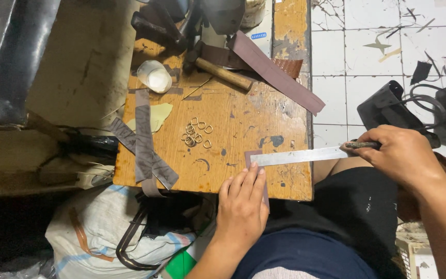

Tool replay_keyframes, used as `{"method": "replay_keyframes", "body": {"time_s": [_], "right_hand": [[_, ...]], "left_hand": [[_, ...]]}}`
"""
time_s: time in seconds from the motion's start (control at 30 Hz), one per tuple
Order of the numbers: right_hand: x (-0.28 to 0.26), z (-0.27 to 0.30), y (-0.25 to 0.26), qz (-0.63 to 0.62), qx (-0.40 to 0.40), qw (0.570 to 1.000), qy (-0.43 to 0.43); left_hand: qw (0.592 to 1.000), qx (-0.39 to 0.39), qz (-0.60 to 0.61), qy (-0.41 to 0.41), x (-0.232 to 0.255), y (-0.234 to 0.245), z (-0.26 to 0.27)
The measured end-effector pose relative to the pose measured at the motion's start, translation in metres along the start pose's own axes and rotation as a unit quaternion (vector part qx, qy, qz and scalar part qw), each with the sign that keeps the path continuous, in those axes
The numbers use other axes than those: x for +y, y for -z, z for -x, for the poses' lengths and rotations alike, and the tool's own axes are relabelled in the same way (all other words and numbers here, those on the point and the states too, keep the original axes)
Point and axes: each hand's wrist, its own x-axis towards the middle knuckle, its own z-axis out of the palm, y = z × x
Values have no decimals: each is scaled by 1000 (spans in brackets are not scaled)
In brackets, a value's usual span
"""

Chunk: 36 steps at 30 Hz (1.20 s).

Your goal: Measuring and marking leather strips using a ruler and a pen on a workshop table

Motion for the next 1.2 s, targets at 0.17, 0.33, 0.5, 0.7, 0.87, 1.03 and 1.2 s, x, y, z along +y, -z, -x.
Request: {"method": "replay_keyframes", "body": {"time_s": [0.17,0.33,0.5,0.7,0.87,1.03,1.2], "right_hand": [[-7,0,7,-8,-19,1000,-17],[-8,0,8,6,-18,1000,-17],[-8,0,7,-1,-7,1000,-10],[-26,6,28,-39,-31,998,-38],[-24,15,33,-90,36,995,-9],[-81,40,76,-377,207,890,149],[-126,26,65,-426,65,871,237]], "left_hand": [[1000,2,-5,2,-1,-2,2],[1000,-3,-2,4,0,-1,2],[1000,0,0,1,0,1,-1],[999,-16,-35,-5,1,2,-3],[998,-20,-54,-11,1,-1,-3],[994,-46,-97,-9,6,-10,0],[989,-62,-131,-4,10,-12,-1]]}}
